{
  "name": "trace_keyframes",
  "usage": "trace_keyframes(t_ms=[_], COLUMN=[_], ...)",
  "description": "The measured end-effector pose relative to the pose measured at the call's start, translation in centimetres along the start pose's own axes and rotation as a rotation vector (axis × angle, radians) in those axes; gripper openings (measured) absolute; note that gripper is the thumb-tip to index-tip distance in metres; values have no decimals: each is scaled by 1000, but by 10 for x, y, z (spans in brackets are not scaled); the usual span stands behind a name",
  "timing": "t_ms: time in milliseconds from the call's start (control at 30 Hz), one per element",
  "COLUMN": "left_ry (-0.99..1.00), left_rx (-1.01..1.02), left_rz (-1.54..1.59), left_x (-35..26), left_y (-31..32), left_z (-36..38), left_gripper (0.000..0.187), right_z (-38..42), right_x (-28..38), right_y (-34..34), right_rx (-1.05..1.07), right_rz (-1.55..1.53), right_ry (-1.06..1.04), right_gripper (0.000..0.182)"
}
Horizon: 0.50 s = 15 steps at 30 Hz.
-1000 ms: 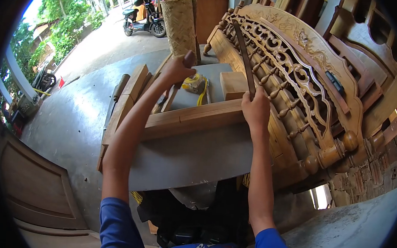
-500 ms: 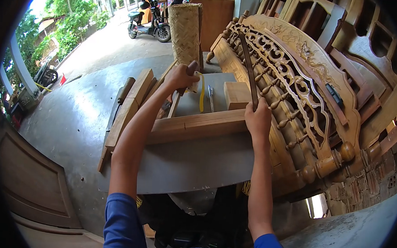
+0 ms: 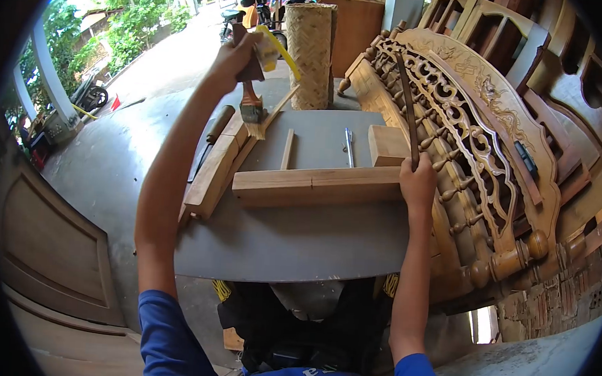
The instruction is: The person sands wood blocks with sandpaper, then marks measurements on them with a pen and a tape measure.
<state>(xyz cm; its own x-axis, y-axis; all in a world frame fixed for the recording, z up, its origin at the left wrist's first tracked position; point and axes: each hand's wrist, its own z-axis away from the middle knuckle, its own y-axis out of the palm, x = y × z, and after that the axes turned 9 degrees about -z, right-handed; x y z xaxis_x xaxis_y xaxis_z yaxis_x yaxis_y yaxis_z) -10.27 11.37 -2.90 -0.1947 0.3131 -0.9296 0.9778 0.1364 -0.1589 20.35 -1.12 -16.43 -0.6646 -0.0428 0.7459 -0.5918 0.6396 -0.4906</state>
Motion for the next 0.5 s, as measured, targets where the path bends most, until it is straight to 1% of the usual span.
trace_keyframes(t_ms=[67, 100, 200, 333, 400, 467, 500], left_ry=[-179, -204, -264, -335, -345, -300, -321], left_rx=[121, 183, 80, -17, -51, -186, -204], left_rz=[-66, -158, -291, -205, -197, -173, -303], left_x=[-5, -6, -1, 30, 58, 73, 99], left_y=[-39, -50, -68, -108, -148, -180, -210], left_z=[-8, -5, 6, 11, 11, 40, 51], left_gripper=[44, 45, 45, 44, 45, 42, 39], right_z=[0, -1, -1, 0, -2, -2, -5], right_x=[0, -3, -3, 0, -1, -8, -12], right_y=[2, 4, 3, 1, 1, 1, 2], right_rx=[-9, -11, -10, 15, 7, 4, 0], right_rz=[1, -11, -9, -28, -32, -24, -22], right_ry=[-18, -7, -26, -24, -32, -58, -83], right_gripper=[26, 26, 26, 24, 24, 23, 23])
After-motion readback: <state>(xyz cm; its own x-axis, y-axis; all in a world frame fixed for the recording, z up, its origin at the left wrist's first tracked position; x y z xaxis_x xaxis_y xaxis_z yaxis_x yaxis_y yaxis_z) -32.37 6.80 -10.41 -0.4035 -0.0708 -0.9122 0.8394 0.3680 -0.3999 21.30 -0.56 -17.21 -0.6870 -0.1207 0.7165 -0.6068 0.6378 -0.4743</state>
